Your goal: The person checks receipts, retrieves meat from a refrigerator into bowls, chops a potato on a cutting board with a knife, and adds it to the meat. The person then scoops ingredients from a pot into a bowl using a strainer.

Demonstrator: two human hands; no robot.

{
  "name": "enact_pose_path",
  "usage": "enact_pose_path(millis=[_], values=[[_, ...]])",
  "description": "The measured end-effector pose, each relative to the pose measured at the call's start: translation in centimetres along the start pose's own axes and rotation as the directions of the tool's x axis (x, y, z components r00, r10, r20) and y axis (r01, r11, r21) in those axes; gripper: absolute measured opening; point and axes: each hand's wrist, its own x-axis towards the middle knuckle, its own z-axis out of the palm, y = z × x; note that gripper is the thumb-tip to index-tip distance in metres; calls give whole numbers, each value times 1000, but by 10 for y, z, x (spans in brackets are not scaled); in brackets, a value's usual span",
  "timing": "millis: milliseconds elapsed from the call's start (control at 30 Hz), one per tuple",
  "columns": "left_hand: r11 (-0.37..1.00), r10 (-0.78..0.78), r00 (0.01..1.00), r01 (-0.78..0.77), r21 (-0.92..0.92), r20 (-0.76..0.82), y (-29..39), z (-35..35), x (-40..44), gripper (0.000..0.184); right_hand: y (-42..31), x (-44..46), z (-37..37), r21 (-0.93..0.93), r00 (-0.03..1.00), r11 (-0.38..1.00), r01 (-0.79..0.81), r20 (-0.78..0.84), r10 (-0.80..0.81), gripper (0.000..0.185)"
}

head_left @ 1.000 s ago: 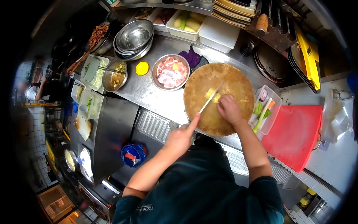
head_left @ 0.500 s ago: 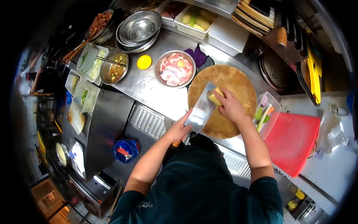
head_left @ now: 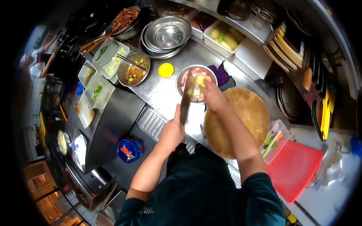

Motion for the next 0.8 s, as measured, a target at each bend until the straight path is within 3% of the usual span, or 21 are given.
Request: enact_pose_path(millis=[33, 233, 400, 467, 567, 633, 700, 733, 767, 800], values=[[999, 7, 1000, -5, 53, -30, 2, -5, 1, 79, 4, 6, 4, -77, 1000, 997, 29, 11, -28, 47], [977, -61, 997, 70, 203, -51, 7, 1, 5, 83, 19, 20, -54, 11, 996, 998, -63, -68, 63, 41], [994, 26, 998, -21, 108, -52, -10, 14, 21, 78, 62, 33, -95, -152, 973, 965, -212, -123, 195, 38], [995, 55, 998, -53, 79, -14, -5, 11, 25, 74, 84, 42, -107, -199, 958, 952, -233, -217, 189, 38], [974, 223, 974, -224, 21, 41, 9, 10, 38, 71, 130, 63, -126, -314, 927, 904, -290, -328, 183, 38], [925, 365, 925, -374, 72, 107, 12, 24, 45, 61, 147, 82, -141, -91, 805, 833, -546, -334, 491, 38], [836, 529, 837, -543, 80, 141, 14, 39, 56, 55, 178, 98, -153, -105, 787, 794, -599, -257, 560, 44], [831, 547, 823, -556, 24, 154, 16, 49, 59, 50, 181, 109, -159, -234, 696, 658, -716, -164, 699, 51], [809, 583, 801, -587, -10, 135, 16, 56, 63, 49, 214, 105, -154, -591, 890, 697, -405, -81, 449, 46], [785, 619, 778, -618, -41, 112, 15, 64, 68, 48, 247, 102, -148, -862, 988, 503, -67, 11, 151, 42]])
